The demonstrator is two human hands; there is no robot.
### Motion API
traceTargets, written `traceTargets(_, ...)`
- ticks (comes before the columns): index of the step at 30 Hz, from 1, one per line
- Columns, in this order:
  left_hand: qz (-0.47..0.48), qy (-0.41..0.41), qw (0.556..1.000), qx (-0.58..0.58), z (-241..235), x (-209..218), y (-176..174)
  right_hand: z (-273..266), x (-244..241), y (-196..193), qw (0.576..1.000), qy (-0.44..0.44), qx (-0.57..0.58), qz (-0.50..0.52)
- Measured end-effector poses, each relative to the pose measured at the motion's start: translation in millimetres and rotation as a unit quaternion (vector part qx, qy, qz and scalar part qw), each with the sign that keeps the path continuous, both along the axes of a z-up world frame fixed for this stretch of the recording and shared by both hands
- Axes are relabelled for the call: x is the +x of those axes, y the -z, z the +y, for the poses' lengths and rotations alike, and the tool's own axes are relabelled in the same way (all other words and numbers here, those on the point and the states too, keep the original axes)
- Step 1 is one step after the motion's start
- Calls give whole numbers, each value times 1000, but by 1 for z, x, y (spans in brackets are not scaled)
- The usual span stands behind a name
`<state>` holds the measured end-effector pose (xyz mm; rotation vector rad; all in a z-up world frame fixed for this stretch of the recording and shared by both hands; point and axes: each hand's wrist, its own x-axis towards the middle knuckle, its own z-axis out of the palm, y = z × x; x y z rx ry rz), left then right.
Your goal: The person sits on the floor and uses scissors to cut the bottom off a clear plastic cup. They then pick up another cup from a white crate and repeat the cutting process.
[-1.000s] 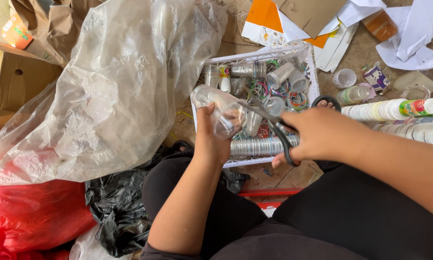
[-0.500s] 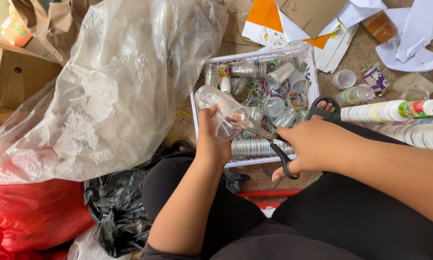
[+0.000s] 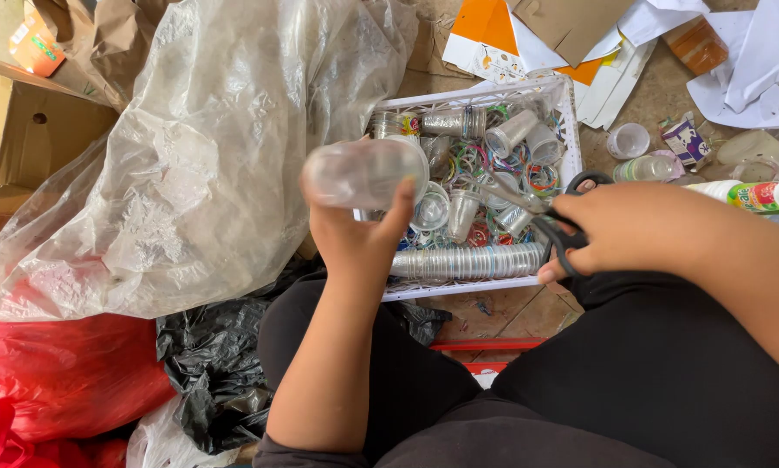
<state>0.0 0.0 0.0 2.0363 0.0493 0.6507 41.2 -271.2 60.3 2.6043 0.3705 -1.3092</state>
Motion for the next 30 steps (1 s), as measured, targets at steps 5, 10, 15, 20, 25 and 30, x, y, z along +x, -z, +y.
traceTargets(5,-98,18,990,100,-9,0,-7,-23,9,10,999,21,-6,-40)
traceTargets(10,-50,79,992,79,-12,3,-1,-24,8,8,997,44,28,-65)
traceTargets(15,87,301,897,-313,-22,1,20,-24,5,27,992,41,88,-74)
traceTargets(20,157,367,777,-486,-41,1,59,-5,-4,41,981,13,185,-62)
traceTargets(25,159,374,745,-530,-53,-1,82,1,-10,68,966,-50,248,-47)
traceTargets(30,237,256,676,-649,-46,2,136,14,-12,50,956,4,291,-47)
